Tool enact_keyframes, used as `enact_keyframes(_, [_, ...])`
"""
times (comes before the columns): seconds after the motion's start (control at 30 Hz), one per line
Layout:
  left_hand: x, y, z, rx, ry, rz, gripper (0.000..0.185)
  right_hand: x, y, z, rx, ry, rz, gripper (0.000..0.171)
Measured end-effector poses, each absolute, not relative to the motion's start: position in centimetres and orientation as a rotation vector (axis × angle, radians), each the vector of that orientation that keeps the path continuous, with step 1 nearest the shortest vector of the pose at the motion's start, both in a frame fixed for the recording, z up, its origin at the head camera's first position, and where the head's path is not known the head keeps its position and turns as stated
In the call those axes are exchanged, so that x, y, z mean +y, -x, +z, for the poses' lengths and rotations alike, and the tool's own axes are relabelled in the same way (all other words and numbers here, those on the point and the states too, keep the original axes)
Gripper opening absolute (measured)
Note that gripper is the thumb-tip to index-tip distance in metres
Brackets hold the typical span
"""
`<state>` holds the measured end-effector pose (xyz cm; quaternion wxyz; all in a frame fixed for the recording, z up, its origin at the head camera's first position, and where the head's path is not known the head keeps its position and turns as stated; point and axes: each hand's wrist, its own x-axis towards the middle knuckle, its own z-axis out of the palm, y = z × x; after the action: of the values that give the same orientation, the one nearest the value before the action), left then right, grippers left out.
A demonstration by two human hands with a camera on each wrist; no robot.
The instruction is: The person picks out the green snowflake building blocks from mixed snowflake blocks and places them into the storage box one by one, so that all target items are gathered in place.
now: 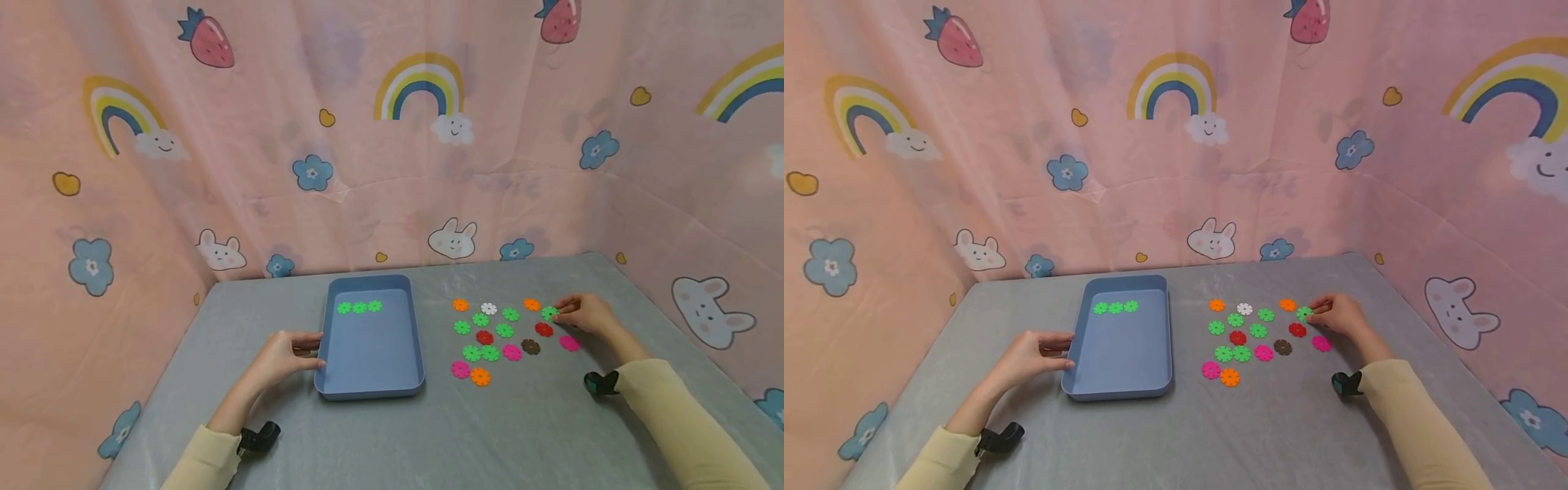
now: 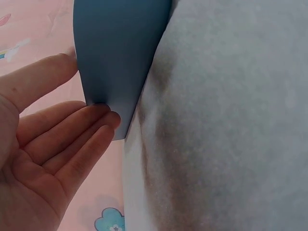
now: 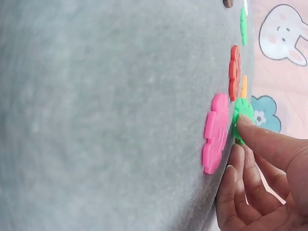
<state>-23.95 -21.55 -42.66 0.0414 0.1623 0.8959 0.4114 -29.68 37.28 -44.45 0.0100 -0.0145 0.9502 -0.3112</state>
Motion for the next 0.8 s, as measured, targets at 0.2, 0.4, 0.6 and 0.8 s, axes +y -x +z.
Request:
enact_keyframes(0.2, [-21.6, 23.9, -42.9, 2.734, -0.495, 1.273, 0.058, 37.4, 29.8, -44.6, 2.997, 0.094, -0.982, 0.035])
enact_keyframes(0.4, [-21.6, 23.9, -42.8, 2.735, -0.491, 1.282, 0.058, 37.6, 29.9, -44.4, 2.974, 0.067, -0.991, 0.037])
enact_keyframes(0.6, [-21.6, 24.1, -42.8, 2.738, -0.494, 1.287, 0.058, 37.6, 29.9, -43.9, 2.932, -0.004, -1.018, 0.041])
enact_keyframes(0.8, [-21.7, 24.1, -42.8, 2.724, -0.507, 1.293, 0.059, 37.4, 29.8, -43.2, 2.916, -0.080, -1.037, 0.044])
